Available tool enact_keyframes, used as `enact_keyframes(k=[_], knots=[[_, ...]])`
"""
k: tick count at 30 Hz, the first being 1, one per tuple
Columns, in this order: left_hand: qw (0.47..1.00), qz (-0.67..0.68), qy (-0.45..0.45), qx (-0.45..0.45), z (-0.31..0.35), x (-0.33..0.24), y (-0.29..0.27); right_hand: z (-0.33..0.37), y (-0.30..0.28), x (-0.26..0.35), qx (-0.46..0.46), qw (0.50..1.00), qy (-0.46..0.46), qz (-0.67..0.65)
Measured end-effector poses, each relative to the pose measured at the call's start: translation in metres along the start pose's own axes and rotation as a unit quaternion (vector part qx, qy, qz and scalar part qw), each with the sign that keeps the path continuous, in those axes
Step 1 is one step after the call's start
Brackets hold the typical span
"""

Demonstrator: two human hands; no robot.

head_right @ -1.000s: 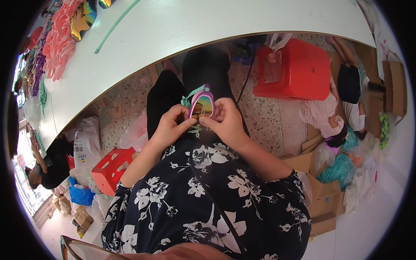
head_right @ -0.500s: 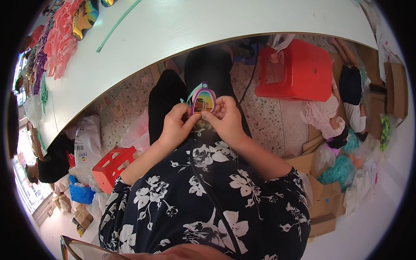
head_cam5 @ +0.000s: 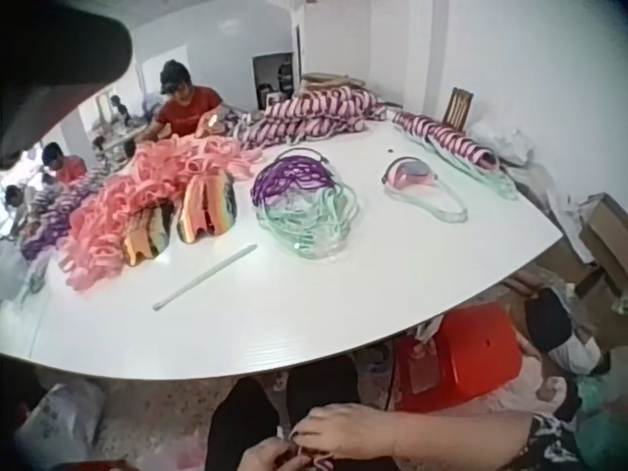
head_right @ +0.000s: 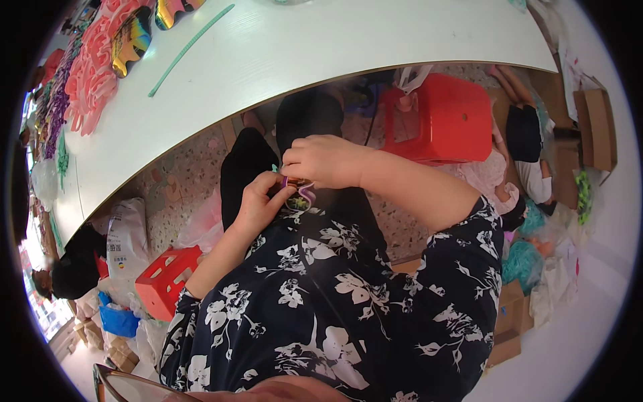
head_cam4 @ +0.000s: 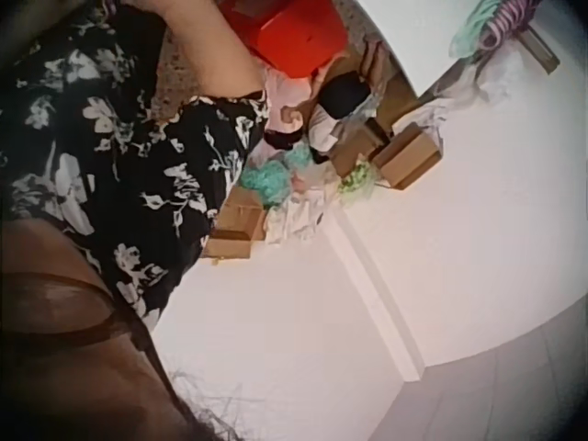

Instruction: Assembling and inspecting colorful goggles and straps at a workspace.

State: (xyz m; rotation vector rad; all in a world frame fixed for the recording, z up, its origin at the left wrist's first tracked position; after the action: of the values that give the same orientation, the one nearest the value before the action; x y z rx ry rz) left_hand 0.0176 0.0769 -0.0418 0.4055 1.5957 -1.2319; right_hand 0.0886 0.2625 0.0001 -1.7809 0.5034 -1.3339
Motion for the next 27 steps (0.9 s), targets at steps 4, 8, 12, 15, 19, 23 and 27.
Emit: enact_keyframes(k=[4,8,12,15,19,23,27], knots=[[0.991,-0.015,0.092,-0.099,-0.008,-0.011,-0.029,0.009,-0.002,0.004,-0.144,0.987,0.070,-0.024],[0.933,0.084,-0.069,-0.343,0.010,0.001,-0.060,0.023,0.007,0.024,-0.348,0.904,0.243,-0.042],[0.951,0.112,-0.104,-0.267,0.014,-0.008,-0.030,0.021,0.036,0.055,-0.389,0.870,0.302,-0.033],[0.956,0.122,-0.075,-0.257,0.001,-0.017,-0.019,0.021,0.048,0.065,-0.375,0.861,0.342,-0.022],[0.965,0.110,-0.050,-0.231,-0.017,-0.013,-0.009,0.029,0.050,0.068,-0.345,0.861,0.371,-0.037],[0.981,0.120,-0.036,-0.150,-0.023,-0.015,-0.003,0.039,0.049,0.070,-0.349,0.855,0.374,-0.080],[0.988,0.054,0.079,-0.120,-0.025,-0.022,-0.001,0.041,0.039,0.066,-0.404,0.851,0.332,-0.046]])
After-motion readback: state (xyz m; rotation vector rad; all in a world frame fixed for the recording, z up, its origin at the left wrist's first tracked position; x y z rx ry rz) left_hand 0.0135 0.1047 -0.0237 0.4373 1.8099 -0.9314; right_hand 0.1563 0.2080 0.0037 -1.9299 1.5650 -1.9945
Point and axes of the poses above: each hand's wrist, its own z-axis away from the middle knuckle, its own y-axis out of the palm, x = y × z, the point moved 3 cm from there along -z, towards the middle knuckle, and after that the axes turned 4 degrees about y, right-handed, at the moved point
